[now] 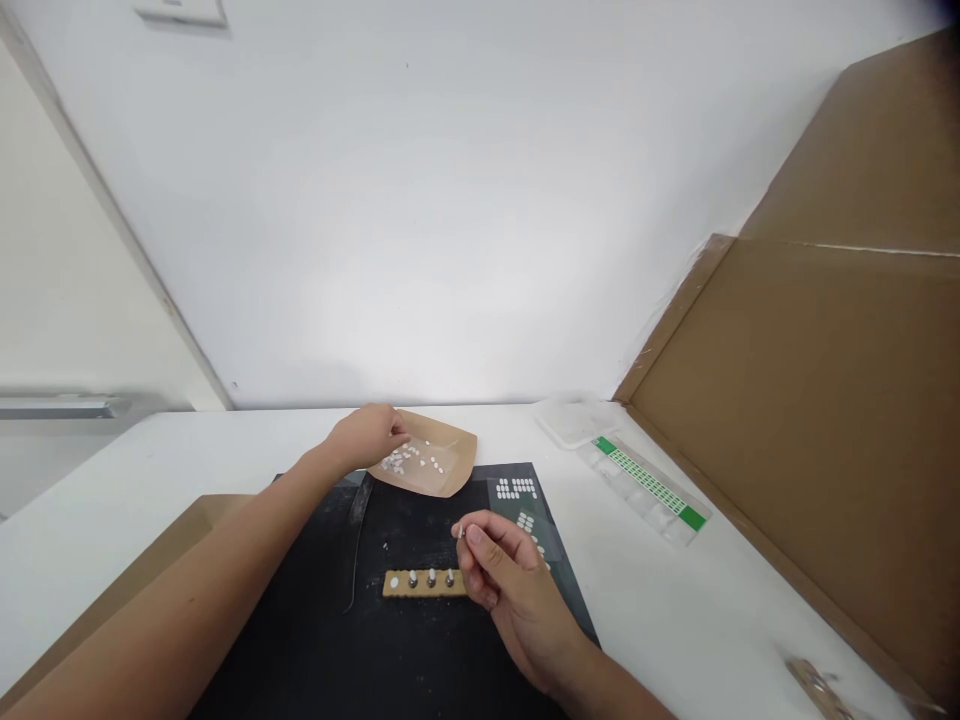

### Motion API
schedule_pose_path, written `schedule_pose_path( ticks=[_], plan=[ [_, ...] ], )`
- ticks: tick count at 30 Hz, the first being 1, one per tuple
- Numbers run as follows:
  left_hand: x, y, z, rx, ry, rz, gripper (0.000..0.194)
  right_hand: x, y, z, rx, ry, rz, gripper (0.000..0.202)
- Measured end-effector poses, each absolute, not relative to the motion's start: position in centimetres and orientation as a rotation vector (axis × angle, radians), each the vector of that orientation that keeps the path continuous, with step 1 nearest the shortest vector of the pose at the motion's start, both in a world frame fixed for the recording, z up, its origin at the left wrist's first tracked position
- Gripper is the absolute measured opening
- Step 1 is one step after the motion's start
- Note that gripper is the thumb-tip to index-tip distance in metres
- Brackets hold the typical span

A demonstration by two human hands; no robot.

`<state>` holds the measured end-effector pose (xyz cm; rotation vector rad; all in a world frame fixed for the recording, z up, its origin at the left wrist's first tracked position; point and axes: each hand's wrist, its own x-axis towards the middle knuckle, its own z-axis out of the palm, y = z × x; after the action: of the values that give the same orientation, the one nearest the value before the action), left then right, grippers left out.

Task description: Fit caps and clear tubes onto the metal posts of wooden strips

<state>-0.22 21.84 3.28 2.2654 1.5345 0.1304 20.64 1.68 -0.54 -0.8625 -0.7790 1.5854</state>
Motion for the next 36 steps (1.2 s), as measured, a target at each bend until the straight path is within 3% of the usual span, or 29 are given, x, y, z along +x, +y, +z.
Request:
schedule_pose_path(
  ticks=[11,18,24,31,36],
  plan=[
    [-0.5,22.8,2.8,2.179,1.518,0.095,0.035,20.6,1.6,-0.9,-0.858,-0.824,1.589,0.042],
    [-0.8,22.0,3.7,2.194,1.534,0.347,0.025,20.7,1.8,-1.2,-0.908,-0.852,1.539,0.043],
    [-1.5,16.0,5.1,2.247,1.455,0.607,0.021,20.5,2.0,-1.8,-0.906,-0.885,1.495,0.045],
    [-2.3,7.7,3.2,2.363,1.224,0.522,0.011,20.6,2.3,-2.0,-0.925,-0.940,1.482,0.040],
    [-3.0,5.7,1.4,2.425,1.139,0.465,0.019,20.7,2.3,-1.9,-1.004,-1.047,1.429,0.036]
  ],
)
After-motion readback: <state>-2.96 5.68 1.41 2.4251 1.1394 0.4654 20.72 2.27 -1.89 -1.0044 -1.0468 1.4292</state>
